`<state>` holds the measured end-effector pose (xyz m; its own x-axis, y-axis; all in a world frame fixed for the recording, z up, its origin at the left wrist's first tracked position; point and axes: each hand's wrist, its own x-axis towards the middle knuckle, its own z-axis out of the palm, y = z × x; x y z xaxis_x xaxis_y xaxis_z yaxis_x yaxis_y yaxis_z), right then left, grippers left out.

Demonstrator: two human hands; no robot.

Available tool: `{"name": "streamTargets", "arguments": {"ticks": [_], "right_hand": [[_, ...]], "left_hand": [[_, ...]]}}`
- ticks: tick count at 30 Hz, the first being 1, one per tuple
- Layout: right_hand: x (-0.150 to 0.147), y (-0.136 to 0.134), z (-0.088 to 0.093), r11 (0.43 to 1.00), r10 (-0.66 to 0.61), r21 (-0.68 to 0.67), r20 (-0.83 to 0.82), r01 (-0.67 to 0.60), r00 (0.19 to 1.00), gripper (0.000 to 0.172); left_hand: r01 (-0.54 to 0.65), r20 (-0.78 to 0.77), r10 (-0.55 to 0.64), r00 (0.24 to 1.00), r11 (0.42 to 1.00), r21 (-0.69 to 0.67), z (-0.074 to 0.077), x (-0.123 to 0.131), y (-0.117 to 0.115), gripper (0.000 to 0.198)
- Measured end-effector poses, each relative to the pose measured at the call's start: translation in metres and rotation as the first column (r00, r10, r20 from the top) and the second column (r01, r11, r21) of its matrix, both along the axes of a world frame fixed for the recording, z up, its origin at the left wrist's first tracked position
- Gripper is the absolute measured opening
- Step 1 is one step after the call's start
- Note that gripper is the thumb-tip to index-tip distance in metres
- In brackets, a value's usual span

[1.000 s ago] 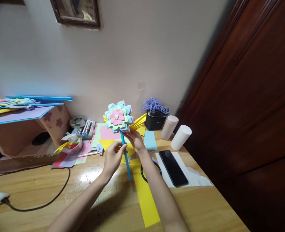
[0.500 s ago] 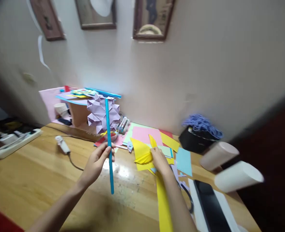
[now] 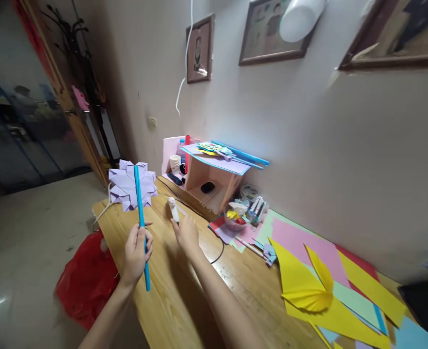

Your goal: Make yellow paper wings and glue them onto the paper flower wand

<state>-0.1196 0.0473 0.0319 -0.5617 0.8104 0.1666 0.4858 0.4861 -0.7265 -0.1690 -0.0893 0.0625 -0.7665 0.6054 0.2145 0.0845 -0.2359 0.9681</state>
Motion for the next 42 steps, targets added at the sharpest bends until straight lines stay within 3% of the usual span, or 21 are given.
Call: {"name": "streamTargets", "arguments": {"ticks": [4,9,12,16,18,22,29,42], "right_hand": [[-0.055,0.007,-0.013,0.999,-0.051,-0.005,0.005,0.051,0.999,0.033],[-0.07,0.027,-0.023,0.997,0.046,-0.066,-0.039,-0.048,0.998,0.022],[-0.047,0.029,-0.014,0.992,0.098,-0.064,-0.121,-0.106,0.988,0.029],[0.013,0.016,0.013,0.987,0.124,-0.074,-0.218,-0.143,0.968,0.037],[0.042,0.007,0.026,0.964,0.189,-0.123,-0.309,-0.237,0.932,0.035],[0.074,-0.004,0.037,0.934,0.233,-0.198,-0.296,-0.298,0.926,0.036],[0.081,-0.005,0.033,0.958,0.244,-0.116,-0.165,-0.264,0.956,0.047],[0.079,-0.004,0.03,0.956,0.258,-0.115,-0.122,-0.271,0.959,0.048]], "left_hand": [[-0.058,0.04,0.059,0.997,0.998,-0.036,-0.022,-0.021,0.0,0.034],[-0.072,0.039,0.075,0.996,0.995,-0.066,-0.038,-0.032,0.006,0.036],[-0.081,0.046,0.085,0.995,0.994,-0.076,-0.038,-0.033,0.01,0.036],[-0.058,0.006,0.059,0.998,0.993,-0.1,-0.035,-0.033,0.019,0.035],[-0.027,0.004,0.028,1.0,0.993,-0.114,-0.034,-0.03,0.024,0.035],[0.018,0.029,-0.014,0.999,0.993,-0.119,-0.033,-0.019,0.034,0.034],[0.072,-0.01,-0.075,0.997,0.988,-0.14,-0.034,-0.006,0.035,0.031],[0.031,-0.045,-0.039,0.998,0.986,-0.165,-0.033,-0.005,0.027,0.029]]}}
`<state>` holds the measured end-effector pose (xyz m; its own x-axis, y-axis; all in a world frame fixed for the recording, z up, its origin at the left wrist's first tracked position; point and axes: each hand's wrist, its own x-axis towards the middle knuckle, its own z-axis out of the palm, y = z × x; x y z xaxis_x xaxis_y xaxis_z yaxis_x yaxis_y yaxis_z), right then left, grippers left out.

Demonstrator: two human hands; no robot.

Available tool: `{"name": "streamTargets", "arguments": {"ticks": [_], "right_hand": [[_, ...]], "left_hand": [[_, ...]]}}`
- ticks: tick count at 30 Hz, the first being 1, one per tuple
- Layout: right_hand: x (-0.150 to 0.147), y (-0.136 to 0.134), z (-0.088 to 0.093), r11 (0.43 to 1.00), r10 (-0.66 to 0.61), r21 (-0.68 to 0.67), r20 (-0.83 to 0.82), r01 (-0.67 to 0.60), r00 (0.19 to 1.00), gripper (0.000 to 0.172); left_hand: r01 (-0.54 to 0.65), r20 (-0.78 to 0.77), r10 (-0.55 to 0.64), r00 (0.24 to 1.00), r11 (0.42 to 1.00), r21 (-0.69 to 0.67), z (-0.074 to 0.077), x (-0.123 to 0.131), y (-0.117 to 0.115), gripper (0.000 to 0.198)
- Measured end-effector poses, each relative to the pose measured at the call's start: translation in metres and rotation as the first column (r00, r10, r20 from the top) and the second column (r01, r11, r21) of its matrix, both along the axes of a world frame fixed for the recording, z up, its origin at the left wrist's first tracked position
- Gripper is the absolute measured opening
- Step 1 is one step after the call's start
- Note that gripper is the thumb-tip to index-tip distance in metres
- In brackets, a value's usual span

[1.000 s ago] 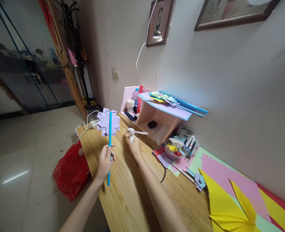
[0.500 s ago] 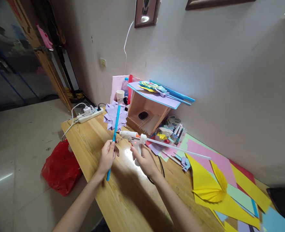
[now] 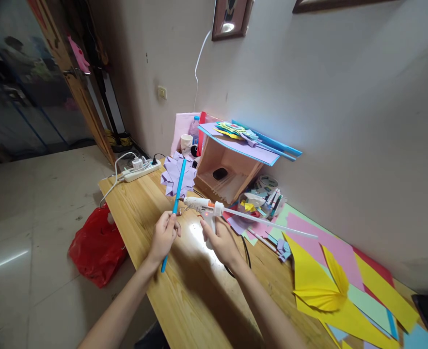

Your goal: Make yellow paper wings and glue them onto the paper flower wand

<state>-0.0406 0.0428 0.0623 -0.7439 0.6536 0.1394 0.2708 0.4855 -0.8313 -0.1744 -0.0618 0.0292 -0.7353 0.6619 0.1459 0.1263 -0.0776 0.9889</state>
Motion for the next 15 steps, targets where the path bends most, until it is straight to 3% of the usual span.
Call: {"name": "streamTargets", "arguments": {"ticks": [10,15], "right_hand": [[0.003,-0.001,0.004,0.999,-0.008,0.032,-0.014,0.009,1.0,0.046],[0.003,-0.001,-0.007,0.991,-0.105,0.08,-0.016,0.106,0.994,0.045]], "left_hand": [[0.003,0.053,-0.005,0.999,0.999,0.042,0.003,0.003,0.001,0.03],[-0.015,0.062,0.011,0.998,0.998,0.068,0.001,-0.002,-0.003,0.033]]}}
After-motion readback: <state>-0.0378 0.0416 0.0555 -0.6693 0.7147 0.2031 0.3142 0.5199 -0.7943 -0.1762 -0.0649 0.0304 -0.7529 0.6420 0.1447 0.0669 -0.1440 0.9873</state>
